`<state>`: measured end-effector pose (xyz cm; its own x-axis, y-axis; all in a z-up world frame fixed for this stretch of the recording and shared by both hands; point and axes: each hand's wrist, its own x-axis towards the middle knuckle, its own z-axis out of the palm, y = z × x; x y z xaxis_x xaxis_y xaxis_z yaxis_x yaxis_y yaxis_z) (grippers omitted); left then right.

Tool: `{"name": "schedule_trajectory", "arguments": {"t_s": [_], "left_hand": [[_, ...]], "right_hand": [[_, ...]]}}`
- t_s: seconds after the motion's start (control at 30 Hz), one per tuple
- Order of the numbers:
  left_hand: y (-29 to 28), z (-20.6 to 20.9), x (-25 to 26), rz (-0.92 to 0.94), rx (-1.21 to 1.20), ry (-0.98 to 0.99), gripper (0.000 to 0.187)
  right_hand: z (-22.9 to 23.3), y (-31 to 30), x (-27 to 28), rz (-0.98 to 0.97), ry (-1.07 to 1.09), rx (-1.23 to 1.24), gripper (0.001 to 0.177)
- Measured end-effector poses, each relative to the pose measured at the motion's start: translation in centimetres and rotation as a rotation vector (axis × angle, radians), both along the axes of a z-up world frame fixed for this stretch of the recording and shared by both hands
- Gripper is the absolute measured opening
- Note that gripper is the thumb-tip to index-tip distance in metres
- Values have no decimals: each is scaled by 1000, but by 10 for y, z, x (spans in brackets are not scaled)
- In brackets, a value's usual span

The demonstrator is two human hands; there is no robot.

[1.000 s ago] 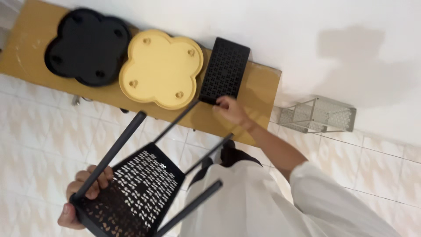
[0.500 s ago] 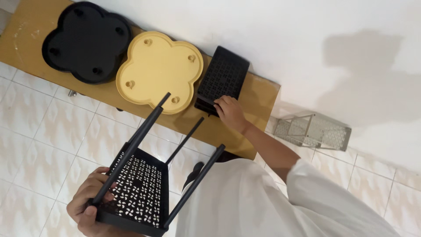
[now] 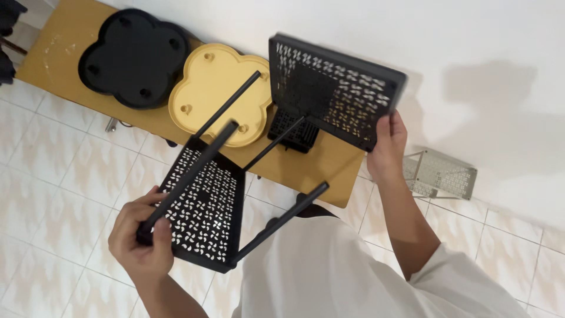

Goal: The person assembles a white plastic stand by inserting four legs into a perforated tray, then places it on the floor. They then assemble a black plastic stand by inserting four legs into a black perforated tray and place it on a wooden surface.

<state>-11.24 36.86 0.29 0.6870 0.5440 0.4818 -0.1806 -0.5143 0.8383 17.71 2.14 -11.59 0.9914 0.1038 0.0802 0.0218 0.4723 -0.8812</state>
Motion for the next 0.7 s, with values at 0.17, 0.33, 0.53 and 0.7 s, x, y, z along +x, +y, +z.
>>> {"name": "schedule_trajectory", "arguments": {"t_s": [0.17, 0.33, 0.53, 0.7], "left_hand": [[7, 13, -9, -36, -23, -65, 24], [6, 40, -25, -107, -25, -66, 19], [2, 80, -27, -276, -16, -9, 13], [-1, 113, -24, -310, -72, -34, 14]], "right_hand": [[18, -2, -47, -77, -168, 36, 28], [34, -8, -89, -224, -359, 66, 49], [38, -21, -120, -299, -610, 74, 61], [28, -36, -129, -579, -647, -276, 80]]}}
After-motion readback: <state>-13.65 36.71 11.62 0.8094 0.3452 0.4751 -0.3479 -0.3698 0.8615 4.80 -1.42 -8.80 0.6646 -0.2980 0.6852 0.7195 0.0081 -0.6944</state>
